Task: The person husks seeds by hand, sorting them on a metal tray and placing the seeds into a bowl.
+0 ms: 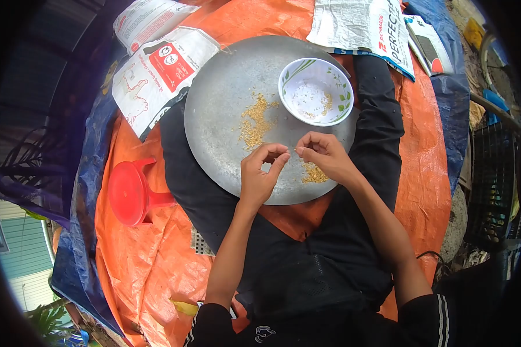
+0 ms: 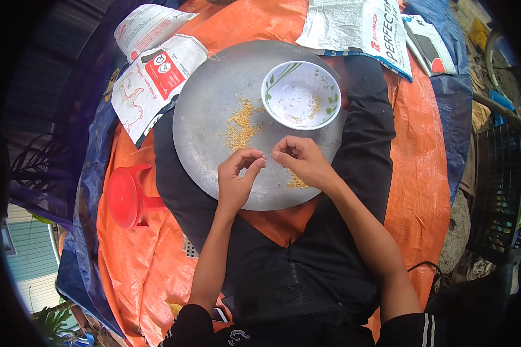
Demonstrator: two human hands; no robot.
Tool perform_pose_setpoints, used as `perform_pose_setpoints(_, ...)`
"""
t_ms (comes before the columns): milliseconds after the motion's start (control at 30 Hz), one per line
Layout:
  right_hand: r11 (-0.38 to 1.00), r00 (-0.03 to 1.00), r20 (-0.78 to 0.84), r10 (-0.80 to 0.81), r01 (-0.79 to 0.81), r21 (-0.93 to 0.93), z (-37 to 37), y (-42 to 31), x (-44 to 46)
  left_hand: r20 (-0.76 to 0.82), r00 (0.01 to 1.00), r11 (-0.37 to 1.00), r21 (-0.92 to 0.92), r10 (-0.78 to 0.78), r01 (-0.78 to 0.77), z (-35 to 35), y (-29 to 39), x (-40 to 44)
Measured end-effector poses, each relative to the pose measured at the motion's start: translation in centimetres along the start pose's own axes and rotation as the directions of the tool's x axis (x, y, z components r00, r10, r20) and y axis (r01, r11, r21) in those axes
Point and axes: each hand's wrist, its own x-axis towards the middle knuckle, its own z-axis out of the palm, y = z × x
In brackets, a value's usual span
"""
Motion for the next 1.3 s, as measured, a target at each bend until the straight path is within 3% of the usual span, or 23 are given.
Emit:
perform_pose_setpoints(100, 1.0, 0.999, 0.035, 0.017, -0.016, -0.027, 0.1, 0.2, -0.1, 0.005, 0.995, 0.992, 0.074, 0.102, -0.102, 0.1, 1.0, 0.2)
perform_pose_setpoints(400, 0.997, 0.998, 0.061, 0.028, -0.024, -0.067, 0.2, 0.2, -0.1, 0.027, 0.984, 0.967, 0.184, 0.175, -0.177, 0.0, 0.9, 0.2)
perform_pose_setpoints(533, 0.997, 0.998, 0.06, 0.021, -0.017, -0.069, 0.2, 0.3, -0.1, 0.005, 0.99, 0.972, 0.187, 0.144, -0.142, 0.0, 1.2, 0.1)
perform_pose_setpoints(900, 0.998, 0.998, 0.059, -0.028, 0.031, -0.054, 0.4, -0.2, -0.2, 0.047, 0.999, 0.991, -0.137, -0.007, 0.014, 0.2, 0.3, 0.0)
perform_pose_setpoints(1033, 0.994, 0.998, 0.046, -0.05, 0.054, -0.092, 0.6, -0.7, -0.3, 0.028, 1.0, 0.992, -0.128, -0.01, 0.014, 0.2, 0.0, 0.0)
perform_pose_setpoints(1100, 0.993, 0.998, 0.056, -0.025, 0.031, -0.113, 0.6, -1.0, -0.3, -0.002, 0.996, 0.994, 0.071, 0.089, -0.088, 0.2, -0.1, 0.0)
perform_pose_setpoints(1133, 0.991, 0.998, 0.066, 0.002, 0.007, -0.136, 0.6, -1.1, -0.3, -0.003, 0.996, 0.993, 0.071, 0.09, -0.089, 0.3, 0.0, -0.1)
perform_pose_setpoints(1200, 0.993, 0.994, 0.107, 0.006, 0.007, -0.119, 0.7, -1.3, -0.3, -0.087, 0.957, 0.917, 0.321, 0.278, -0.237, 0.7, 0.1, -0.2)
perform_pose_setpoints(1300, 0.995, 0.989, 0.149, 0.005, 0.011, -0.104, 0.8, -1.2, -0.2, -0.119, 0.942, 0.886, 0.393, 0.315, -0.247, 0.7, -0.1, -0.1)
